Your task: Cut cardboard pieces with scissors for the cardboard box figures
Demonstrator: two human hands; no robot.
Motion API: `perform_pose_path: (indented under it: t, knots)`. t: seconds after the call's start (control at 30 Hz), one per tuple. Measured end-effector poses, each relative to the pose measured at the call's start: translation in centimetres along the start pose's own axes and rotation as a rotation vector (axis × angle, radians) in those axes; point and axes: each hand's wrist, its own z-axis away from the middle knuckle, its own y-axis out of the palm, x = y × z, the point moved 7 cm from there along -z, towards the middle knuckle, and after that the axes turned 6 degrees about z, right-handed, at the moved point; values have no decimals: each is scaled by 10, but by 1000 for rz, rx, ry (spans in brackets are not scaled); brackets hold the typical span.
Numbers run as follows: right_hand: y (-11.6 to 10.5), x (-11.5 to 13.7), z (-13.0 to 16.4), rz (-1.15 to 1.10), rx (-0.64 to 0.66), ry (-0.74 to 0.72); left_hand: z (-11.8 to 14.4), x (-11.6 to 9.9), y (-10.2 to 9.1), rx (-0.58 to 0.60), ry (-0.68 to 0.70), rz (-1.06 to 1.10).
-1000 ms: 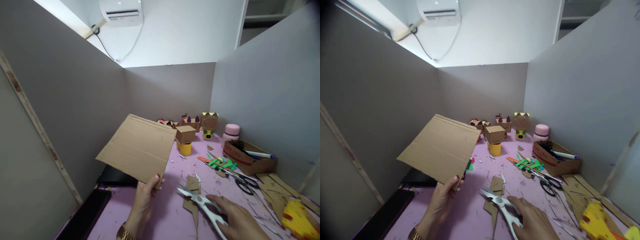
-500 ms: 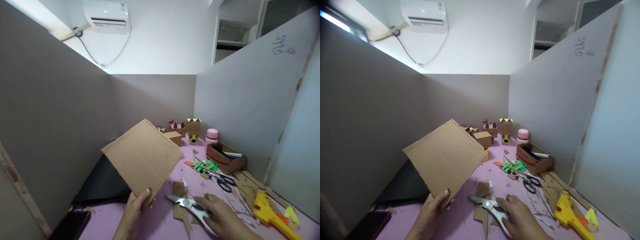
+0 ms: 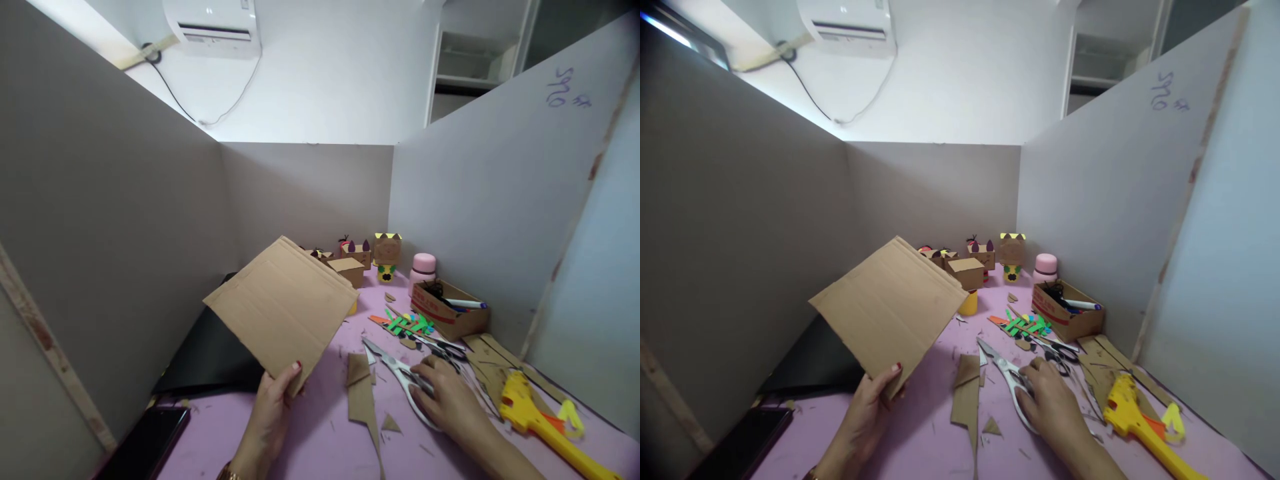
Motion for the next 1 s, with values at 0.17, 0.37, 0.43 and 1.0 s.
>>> perform_pose_path:
  t: [0.17, 0.37, 0.43, 1.0]
  knots:
    - [10, 50, 9, -133, 74, -123, 0, 1, -1, -26, -13, 21]
    - [38, 86, 11, -285, 139, -178, 1, -1, 2, 0, -5, 13]
    - [37, 79, 6, -364, 121, -124, 1, -2, 1, -16, -4, 18]
    - [27, 68, -21, -469, -26, -111, -7, -8, -7, -54, 68, 102]
